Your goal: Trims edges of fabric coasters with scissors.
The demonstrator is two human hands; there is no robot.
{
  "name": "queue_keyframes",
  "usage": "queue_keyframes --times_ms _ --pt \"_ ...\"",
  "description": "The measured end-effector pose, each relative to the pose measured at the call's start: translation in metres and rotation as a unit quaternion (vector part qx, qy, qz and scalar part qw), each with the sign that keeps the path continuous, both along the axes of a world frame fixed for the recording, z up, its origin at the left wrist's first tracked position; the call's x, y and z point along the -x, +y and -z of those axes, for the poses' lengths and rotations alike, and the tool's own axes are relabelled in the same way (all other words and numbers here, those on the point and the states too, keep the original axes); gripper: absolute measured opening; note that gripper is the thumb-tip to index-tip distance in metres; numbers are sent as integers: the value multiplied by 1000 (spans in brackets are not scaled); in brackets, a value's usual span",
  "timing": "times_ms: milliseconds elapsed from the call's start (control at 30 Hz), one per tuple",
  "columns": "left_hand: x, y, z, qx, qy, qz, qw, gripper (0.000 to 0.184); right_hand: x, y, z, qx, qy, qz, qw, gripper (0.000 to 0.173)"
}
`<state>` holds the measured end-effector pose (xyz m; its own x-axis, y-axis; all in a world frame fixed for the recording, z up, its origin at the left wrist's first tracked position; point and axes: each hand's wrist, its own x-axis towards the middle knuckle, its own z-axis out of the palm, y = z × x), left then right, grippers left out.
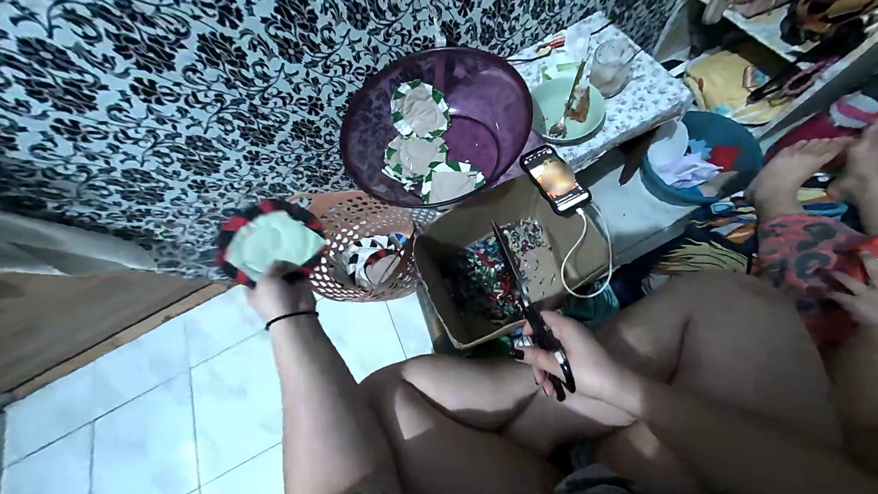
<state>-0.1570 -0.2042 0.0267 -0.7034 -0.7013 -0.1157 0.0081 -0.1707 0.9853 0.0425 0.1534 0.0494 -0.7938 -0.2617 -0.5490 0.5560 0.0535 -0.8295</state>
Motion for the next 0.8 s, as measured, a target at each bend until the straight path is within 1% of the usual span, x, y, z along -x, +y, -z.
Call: queue_keyframes --times_ms 67,100,133,167,200,267,333,367,433,467,533,600,633,700,733,800 --pt "9 4 21 62 -135 -53 987 79 0 0 0 3 -17 -4 1000 34" --pt "13 11 22 98 -166 -56 980 83 1 0 -1 2 -26 -8 1000 35" --pt "18 20 20 136 -164 -46 976 79 2 0 0 2 -34 -11 999 37" --pt "24 29 17 171 -141 -19 975 72 2 0 1 3 -39 -13 999 38" --pt "31 38 13 206 -108 27 972 67 2 1 1 0 -44 -19 999 39" --pt "48 57 2 269 -42 146 951 55 3 0 2 -4 -51 -34 998 40" --pt "73 81 -7 299 -23 283 911 43 4 -1 2 -3 -60 -44 997 40" --pt "86 98 -9 303 -34 343 888 39 5 -1 2 -3 -65 -48 997 41" --pt "111 128 -6 308 -95 450 832 36 5 -1 3 -13 -72 -56 996 41" --pt "126 139 1 324 -137 489 798 36 4 0 4 -21 -72 -62 995 42" --pt "152 154 19 382 -236 532 718 39 3 2 6 -27 -65 -72 995 44" --pt "174 166 41 451 -317 546 630 49 2 6 7 -18 -63 -69 995 43" --pt "180 172 49 480 -346 543 596 54 2 7 7 -15 -63 -65 996 43" --pt "187 189 53 521 -394 536 535 59 4 11 8 -2 -64 -56 996 42" --pt "190 196 54 537 -410 536 507 59 4 11 8 9 -64 -49 997 41" --pt "187 213 46 565 -420 552 446 53 5 12 8 27 -70 -39 996 40"
